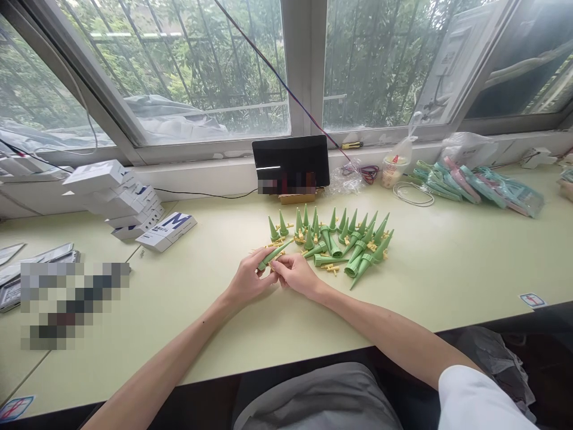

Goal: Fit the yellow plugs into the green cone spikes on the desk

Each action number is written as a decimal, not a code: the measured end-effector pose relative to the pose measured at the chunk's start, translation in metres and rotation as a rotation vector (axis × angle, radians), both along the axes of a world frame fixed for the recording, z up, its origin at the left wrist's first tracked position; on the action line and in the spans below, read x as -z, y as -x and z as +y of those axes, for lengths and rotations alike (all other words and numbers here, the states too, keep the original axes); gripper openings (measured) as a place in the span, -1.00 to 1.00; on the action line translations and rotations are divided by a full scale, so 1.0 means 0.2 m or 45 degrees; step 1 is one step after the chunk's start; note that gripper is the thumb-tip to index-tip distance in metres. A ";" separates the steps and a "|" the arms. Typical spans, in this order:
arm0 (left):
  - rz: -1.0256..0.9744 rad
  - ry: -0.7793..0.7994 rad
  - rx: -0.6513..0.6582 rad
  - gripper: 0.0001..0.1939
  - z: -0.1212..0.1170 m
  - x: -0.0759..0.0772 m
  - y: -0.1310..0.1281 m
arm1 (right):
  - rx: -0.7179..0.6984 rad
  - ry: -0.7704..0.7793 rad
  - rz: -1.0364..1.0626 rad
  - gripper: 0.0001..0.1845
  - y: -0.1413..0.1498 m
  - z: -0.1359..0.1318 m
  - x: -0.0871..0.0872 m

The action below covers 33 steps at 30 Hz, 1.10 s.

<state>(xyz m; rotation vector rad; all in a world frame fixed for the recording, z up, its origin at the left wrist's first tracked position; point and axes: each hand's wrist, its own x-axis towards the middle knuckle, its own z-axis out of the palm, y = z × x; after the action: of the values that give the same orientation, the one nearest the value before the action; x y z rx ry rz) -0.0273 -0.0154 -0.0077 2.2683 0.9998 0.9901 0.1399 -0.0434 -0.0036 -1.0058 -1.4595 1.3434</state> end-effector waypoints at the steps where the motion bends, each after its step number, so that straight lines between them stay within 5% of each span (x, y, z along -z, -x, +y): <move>1: 0.003 0.002 -0.001 -0.52 0.00 0.01 0.00 | 0.043 -0.083 -0.069 -0.51 0.00 -0.01 0.00; 5: 0.001 -0.004 0.004 -0.50 0.01 0.02 0.01 | 0.160 -0.269 -0.190 -0.51 0.00 -0.02 -0.01; 13: -0.015 -0.020 -0.004 -0.51 0.00 0.00 0.00 | -0.103 0.151 0.138 -0.52 0.00 0.03 0.02; 21: 0.000 -0.037 0.025 -0.53 0.01 0.00 0.00 | 0.209 -0.404 -0.285 -0.57 0.00 -0.03 0.01; 28: 0.008 -0.055 0.007 -0.54 0.00 -0.01 0.00 | -0.058 0.102 0.092 -0.56 0.00 0.02 0.03; 33: 0.009 -0.054 0.014 -0.50 0.01 0.00 0.00 | 0.022 -0.061 -0.044 -0.56 0.01 0.01 0.02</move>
<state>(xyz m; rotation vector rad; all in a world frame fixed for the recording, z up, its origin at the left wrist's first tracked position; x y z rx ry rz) -0.0270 -0.0142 -0.0068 2.3110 0.9769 1.0082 0.1387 -0.0423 -0.0083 -1.0128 -1.4982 1.2790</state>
